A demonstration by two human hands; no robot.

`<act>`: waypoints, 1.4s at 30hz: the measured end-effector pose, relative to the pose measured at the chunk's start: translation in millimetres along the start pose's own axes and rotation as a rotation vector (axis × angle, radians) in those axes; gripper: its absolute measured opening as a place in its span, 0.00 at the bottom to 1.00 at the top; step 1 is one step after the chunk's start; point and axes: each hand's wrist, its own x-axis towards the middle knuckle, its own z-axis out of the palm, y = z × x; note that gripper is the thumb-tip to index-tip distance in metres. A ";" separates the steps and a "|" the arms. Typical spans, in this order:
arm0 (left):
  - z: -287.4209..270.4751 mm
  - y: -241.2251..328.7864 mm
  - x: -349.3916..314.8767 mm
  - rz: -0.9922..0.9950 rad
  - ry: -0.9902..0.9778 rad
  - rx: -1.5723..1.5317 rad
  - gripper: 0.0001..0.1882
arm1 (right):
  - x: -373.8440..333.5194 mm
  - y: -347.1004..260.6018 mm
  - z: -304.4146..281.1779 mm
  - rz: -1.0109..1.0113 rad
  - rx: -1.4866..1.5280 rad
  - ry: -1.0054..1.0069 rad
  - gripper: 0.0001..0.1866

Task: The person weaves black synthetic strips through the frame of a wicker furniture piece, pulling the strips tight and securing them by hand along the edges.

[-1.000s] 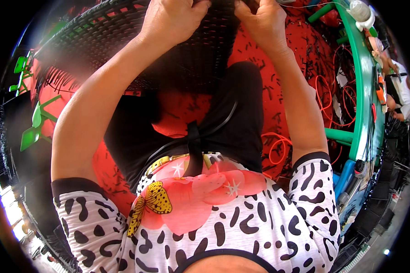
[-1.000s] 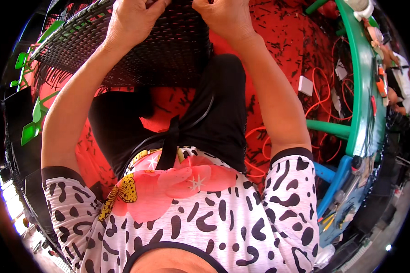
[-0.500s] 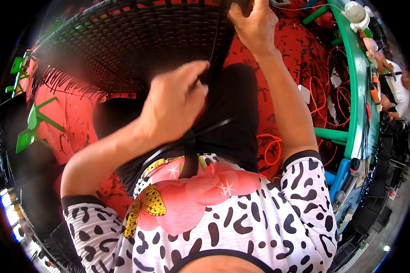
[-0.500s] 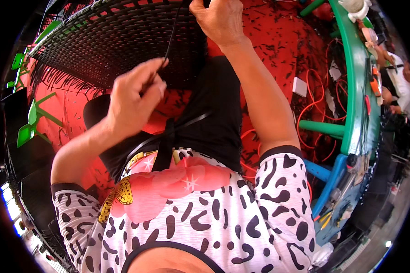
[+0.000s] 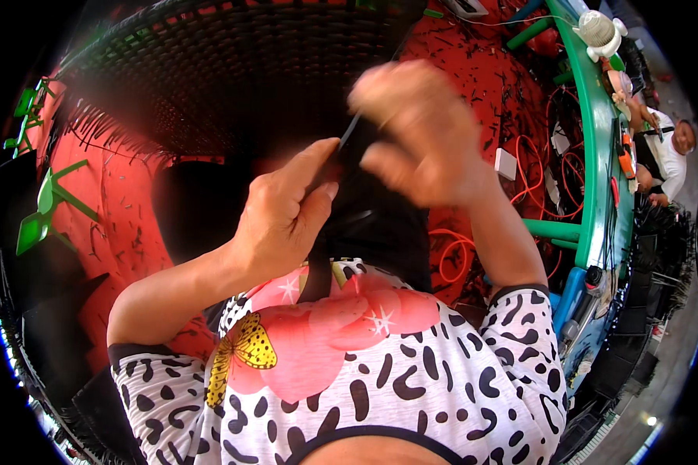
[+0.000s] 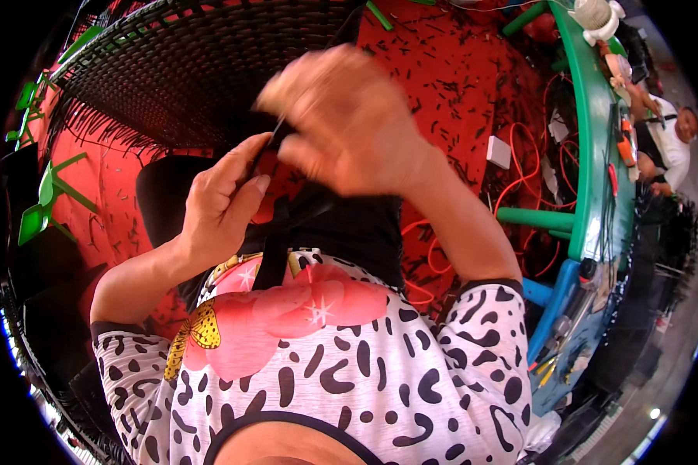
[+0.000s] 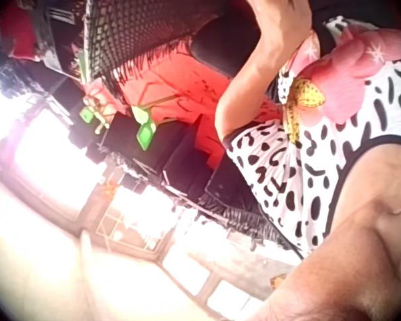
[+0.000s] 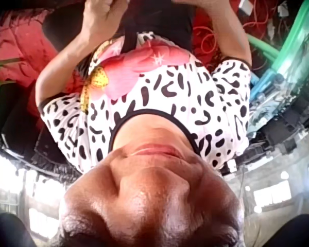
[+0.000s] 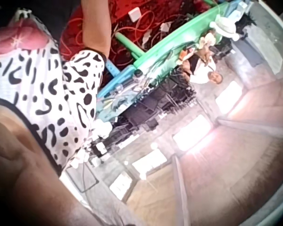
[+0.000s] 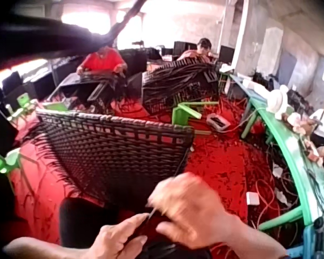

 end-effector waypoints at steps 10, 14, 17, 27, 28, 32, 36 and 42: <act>-42.3 -15.0 -20.4 0.152 -0.002 0.370 0.13 | -17.9 12.3 -48.1 -0.057 -0.329 -0.266 0.03; -54.6 -43.1 -11.4 0.168 0.045 0.703 0.07 | -38.6 31.2 -80.3 0.169 -0.485 -0.433 0.05; -45.1 -45.4 1.3 0.323 -0.010 0.798 0.04 | -29.5 2.0 -62.5 0.205 -0.450 -0.472 0.20; -9.3 -38.3 8.0 0.387 -0.206 0.544 0.02 | -37.6 -11.3 -47.2 0.126 -0.198 -0.448 0.06; -11.9 -44.5 5.4 0.370 -0.192 0.465 0.02 | -42.5 -0.2 -59.6 0.152 -0.221 -0.453 0.05; -16.2 -58.0 -2.0 0.076 -0.288 0.342 0.03 | -69.8 26.5 -80.4 0.371 -0.429 -0.570 0.07; 3.1 -41.5 10.8 0.222 -0.230 0.388 0.03 | -46.5 -20.9 -17.9 0.222 -0.165 -0.403 0.27; 0.2 -31.4 26.9 0.142 -0.262 0.375 0.04 | -44.6 -28.8 -4.6 0.347 0.046 -0.356 0.16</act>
